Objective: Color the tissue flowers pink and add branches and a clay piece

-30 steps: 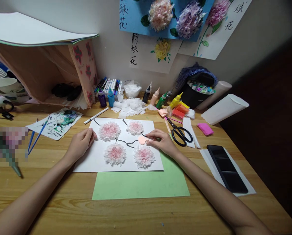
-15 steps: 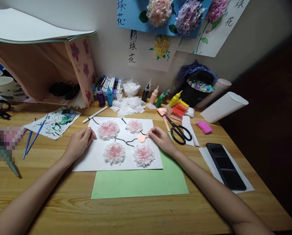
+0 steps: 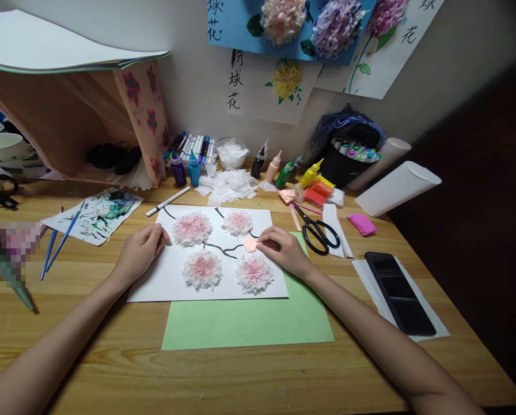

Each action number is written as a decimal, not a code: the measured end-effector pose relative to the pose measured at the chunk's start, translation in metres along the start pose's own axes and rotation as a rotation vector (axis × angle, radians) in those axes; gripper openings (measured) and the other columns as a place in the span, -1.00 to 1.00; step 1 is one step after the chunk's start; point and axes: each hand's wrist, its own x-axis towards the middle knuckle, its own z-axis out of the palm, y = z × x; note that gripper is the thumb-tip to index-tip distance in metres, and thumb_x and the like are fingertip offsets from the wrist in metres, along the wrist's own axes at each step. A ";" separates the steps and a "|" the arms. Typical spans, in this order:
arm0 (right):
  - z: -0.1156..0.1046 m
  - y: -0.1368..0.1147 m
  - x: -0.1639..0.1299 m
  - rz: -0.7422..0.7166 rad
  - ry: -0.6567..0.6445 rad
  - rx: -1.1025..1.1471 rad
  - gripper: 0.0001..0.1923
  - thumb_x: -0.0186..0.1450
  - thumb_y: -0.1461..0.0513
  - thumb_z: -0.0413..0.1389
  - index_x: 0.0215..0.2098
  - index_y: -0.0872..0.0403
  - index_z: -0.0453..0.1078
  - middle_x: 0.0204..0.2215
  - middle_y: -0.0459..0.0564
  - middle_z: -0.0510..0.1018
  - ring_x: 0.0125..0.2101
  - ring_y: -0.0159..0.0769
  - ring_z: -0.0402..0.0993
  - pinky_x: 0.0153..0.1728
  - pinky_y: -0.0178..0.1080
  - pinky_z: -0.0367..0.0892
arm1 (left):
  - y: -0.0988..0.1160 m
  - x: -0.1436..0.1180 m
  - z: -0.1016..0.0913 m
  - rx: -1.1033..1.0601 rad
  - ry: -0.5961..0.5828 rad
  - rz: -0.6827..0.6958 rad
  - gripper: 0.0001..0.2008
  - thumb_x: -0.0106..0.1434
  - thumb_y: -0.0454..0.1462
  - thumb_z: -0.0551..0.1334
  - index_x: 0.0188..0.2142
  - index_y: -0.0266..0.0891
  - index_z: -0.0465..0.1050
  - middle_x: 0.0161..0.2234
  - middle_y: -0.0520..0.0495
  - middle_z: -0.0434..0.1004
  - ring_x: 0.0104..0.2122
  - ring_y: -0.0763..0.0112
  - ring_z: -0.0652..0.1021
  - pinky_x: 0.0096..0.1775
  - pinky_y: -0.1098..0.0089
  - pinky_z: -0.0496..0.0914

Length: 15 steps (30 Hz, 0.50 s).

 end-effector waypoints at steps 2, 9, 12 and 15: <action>0.001 0.002 0.001 0.035 0.038 0.021 -0.87 0.25 0.16 0.12 -0.37 0.07 0.40 -0.37 0.00 0.48 -0.34 -0.31 0.42 -0.29 -0.23 0.35 | -0.001 0.001 0.000 -0.024 -0.050 0.010 -0.60 0.28 -0.01 -0.04 -0.49 -0.20 0.34 -0.71 0.11 0.15 -0.68 0.49 0.25 -0.60 0.45 0.11; -0.005 0.023 0.007 0.404 0.317 0.567 -0.66 0.12 0.00 0.21 -0.36 0.07 0.33 -0.40 -0.02 0.56 -0.46 -0.38 0.44 -0.37 -0.25 0.43 | 0.000 -0.002 -0.003 -0.182 -0.030 -0.033 -0.65 0.27 -0.04 0.00 -0.48 -0.21 0.30 -0.72 0.13 0.13 -0.72 0.53 0.19 -0.65 0.46 0.05; -0.008 0.019 0.009 0.358 0.333 0.538 -0.68 0.05 0.03 0.27 -0.37 0.07 0.41 -0.34 0.00 0.56 -0.39 -0.35 0.45 -0.31 -0.23 0.42 | 0.029 -0.012 -0.002 -0.442 -0.019 -0.139 -0.69 0.27 -0.07 -0.02 -0.46 -0.22 0.26 -0.71 0.14 0.12 -0.75 0.56 0.16 -0.71 0.48 0.01; -0.012 -0.005 0.010 0.215 0.313 0.451 -0.71 0.06 0.04 0.29 -0.35 0.04 0.46 -0.35 -0.01 0.53 -0.34 -0.30 0.44 -0.27 -0.20 0.40 | 0.079 -0.022 0.014 -0.684 -0.188 -0.282 -0.68 0.29 -0.10 -0.07 -0.42 -0.25 0.29 -0.65 0.07 0.24 -0.69 0.52 0.30 -0.64 0.46 0.24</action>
